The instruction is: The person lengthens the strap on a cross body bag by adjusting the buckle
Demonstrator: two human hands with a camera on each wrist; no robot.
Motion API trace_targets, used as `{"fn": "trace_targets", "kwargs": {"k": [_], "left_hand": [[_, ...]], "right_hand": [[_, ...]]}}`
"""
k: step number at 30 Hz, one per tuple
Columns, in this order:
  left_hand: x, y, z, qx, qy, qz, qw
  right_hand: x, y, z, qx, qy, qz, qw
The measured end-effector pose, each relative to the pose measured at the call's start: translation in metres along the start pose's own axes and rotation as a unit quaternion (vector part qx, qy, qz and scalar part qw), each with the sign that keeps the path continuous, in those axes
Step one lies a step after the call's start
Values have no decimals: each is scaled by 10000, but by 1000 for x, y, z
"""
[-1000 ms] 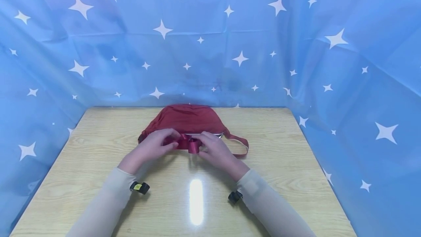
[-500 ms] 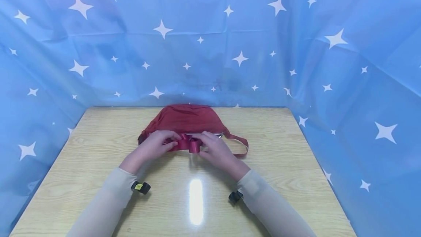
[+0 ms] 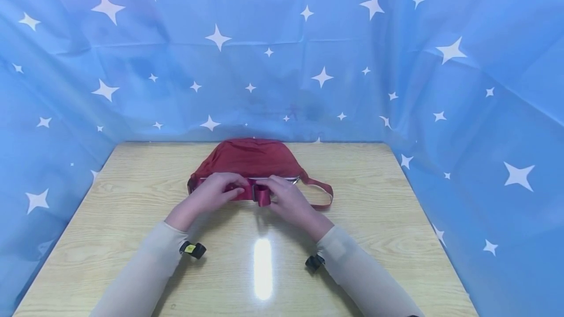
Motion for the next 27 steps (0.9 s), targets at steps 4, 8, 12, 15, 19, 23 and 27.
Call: {"fn": "trace_targets", "kwargs": {"k": [4,8,12,15,19,23,27], "left_hand": [[-4,2,2,-9,-32,-83,10000],[-7,3,3,43,5,-153,9999],[-9,4,3,82,75,-136,9998],[-10,5,2,194,92,-149,9997],[-12,5,0,281,78,-70,9996],[-15,6,2,128,104,232,9996],[-16,7,2,-152,210,634,9977]], "right_hand": [[-3,0,1,-2,-36,69,10000],[-4,-2,3,-24,-62,145,9999],[-3,-4,4,-188,-179,193,9995],[-3,-5,5,-283,-233,240,9990],[-3,-6,6,-296,-194,283,9990],[-3,-6,6,-288,-157,260,9991],[-3,-7,6,-291,-149,288,9991]]}}
Point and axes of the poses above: each hand's wrist, its own z-axis towards the middle knuckle, its own x-axis out of the back of the hand, y = z × x, the point moved 5 cm from there along z, towards the middle knuckle, and after that the axes turned 15 degrees about -z, right-handed, at the moved point
